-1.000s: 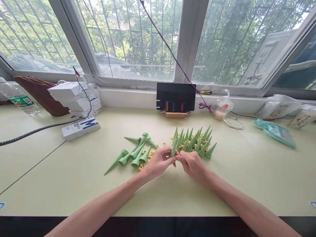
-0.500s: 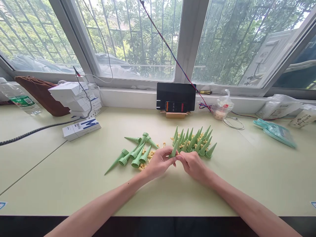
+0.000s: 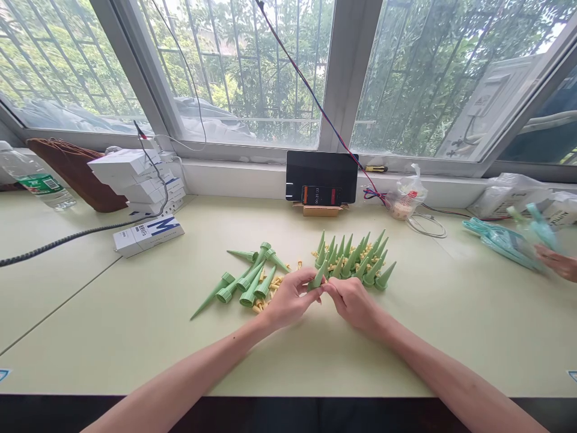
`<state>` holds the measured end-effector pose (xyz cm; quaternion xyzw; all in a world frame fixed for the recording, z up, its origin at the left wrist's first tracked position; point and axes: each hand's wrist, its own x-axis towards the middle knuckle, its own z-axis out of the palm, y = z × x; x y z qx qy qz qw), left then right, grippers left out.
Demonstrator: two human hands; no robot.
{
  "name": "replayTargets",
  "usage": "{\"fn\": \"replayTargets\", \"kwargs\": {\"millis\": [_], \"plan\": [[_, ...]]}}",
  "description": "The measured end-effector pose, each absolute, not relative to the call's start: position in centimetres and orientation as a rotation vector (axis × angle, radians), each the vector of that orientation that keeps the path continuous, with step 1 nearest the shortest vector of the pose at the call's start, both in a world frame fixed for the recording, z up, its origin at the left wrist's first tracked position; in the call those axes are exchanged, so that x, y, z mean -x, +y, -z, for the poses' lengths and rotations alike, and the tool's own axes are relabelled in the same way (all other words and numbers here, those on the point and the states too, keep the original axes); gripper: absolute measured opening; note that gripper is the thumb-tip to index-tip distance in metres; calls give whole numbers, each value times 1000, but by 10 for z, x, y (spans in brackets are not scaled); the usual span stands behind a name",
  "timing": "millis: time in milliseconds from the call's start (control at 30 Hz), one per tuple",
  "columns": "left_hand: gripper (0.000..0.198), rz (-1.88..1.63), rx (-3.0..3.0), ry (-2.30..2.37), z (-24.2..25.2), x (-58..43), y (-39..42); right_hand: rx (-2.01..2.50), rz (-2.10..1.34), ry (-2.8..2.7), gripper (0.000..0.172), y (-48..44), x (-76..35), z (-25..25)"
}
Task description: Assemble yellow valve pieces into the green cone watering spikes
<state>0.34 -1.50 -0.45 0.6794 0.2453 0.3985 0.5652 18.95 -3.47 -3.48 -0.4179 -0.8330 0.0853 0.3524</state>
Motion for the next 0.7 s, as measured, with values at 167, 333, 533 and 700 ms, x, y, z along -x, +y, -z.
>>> {"fn": "replayTargets", "kwargs": {"millis": [167, 333, 533, 700], "plan": [[20, -950, -1702, 627, 4, -1, -17, 1067, -223, -2145, 44, -34, -190, 37], [18, -923, -1759, 700, 4, 0, -17, 1054, -231, -2130, 44, -35, -189, 34], [17, -903, -1741, 764, 6, 1, -15, 1088, -268, -2088, 48, -36, -187, 28], [25, -874, -1606, 736, 8, 2, -12, 1093, -287, -2039, 50, -34, -187, 28]]}}
